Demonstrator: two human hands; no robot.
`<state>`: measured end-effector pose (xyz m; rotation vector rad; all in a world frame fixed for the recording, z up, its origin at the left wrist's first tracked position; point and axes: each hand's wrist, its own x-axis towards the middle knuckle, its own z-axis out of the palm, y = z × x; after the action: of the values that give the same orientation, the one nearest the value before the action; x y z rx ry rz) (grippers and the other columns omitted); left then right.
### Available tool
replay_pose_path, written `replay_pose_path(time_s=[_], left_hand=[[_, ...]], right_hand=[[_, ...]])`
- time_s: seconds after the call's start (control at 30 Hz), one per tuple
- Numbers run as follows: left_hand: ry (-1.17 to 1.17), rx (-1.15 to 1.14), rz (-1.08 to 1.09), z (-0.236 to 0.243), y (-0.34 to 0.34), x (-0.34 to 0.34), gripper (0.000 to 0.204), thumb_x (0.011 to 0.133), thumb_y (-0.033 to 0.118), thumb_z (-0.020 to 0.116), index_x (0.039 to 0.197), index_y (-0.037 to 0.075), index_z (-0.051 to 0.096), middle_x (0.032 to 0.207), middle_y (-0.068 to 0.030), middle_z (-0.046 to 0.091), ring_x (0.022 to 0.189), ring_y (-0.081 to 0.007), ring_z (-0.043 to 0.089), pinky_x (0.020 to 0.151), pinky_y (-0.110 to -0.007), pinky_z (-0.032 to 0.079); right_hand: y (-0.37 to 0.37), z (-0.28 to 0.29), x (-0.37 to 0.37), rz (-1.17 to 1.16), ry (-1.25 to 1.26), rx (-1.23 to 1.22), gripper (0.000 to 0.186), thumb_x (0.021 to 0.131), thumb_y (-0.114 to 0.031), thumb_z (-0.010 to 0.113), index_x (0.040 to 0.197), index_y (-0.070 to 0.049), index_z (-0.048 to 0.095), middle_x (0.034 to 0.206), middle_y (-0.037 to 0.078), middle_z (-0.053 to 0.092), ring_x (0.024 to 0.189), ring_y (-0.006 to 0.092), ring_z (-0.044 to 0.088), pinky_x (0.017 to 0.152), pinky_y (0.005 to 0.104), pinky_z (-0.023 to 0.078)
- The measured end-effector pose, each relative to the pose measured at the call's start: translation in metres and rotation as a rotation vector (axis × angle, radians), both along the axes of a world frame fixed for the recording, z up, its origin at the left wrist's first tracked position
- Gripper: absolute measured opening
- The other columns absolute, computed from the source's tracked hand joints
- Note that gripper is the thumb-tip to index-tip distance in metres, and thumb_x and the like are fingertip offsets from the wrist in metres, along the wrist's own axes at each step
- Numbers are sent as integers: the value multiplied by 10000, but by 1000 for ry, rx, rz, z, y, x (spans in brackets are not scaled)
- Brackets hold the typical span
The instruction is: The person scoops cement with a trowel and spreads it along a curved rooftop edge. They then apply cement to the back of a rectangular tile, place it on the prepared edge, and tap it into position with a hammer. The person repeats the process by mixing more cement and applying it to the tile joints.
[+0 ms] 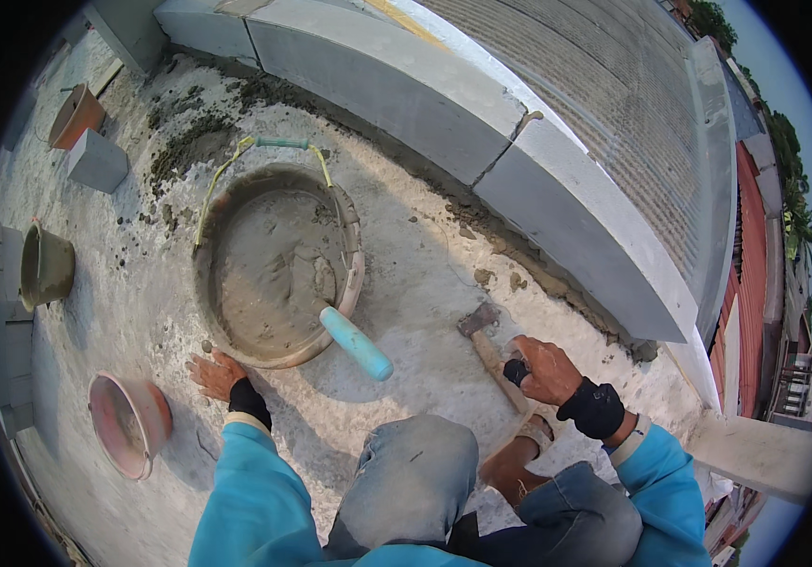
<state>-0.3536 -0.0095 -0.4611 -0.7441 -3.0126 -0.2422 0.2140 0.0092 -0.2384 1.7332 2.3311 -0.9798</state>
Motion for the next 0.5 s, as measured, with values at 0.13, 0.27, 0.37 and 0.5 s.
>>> replay_pose_path(time_s=[0.13,0.27,0.37,0.5], left_hand=[[2,-115,124,-2,18,13,652,1065,536,330,1599,161,335,1674,-114,281,1555,-334,207,1245,-571,154],[36,-144,139,4,25,20,656,1070,528,320,1610,157,299,1695,-94,225,1573,-309,150,1260,-558,103],[-11,-163,168,10,26,19,663,1068,520,329,1617,153,277,1705,-88,195,1580,-305,121,1261,-559,87],[69,-101,102,5,29,26,667,1060,518,361,1610,145,290,1700,-87,217,1578,-320,135,1242,-607,101]], right_hand=[[50,70,-97,-58,332,-142,441,931,-290,706,1143,31,490,869,277,614,703,471,624,658,495,507],[67,89,-192,-40,292,25,441,928,-263,703,1132,48,468,839,286,620,700,457,643,626,491,518],[81,76,-246,-1,118,8,447,868,-179,690,1166,58,454,859,302,634,749,459,675,637,492,545],[95,79,-292,20,-161,-209,454,773,-125,650,1154,71,499,866,298,649,783,461,694,687,500,577]])
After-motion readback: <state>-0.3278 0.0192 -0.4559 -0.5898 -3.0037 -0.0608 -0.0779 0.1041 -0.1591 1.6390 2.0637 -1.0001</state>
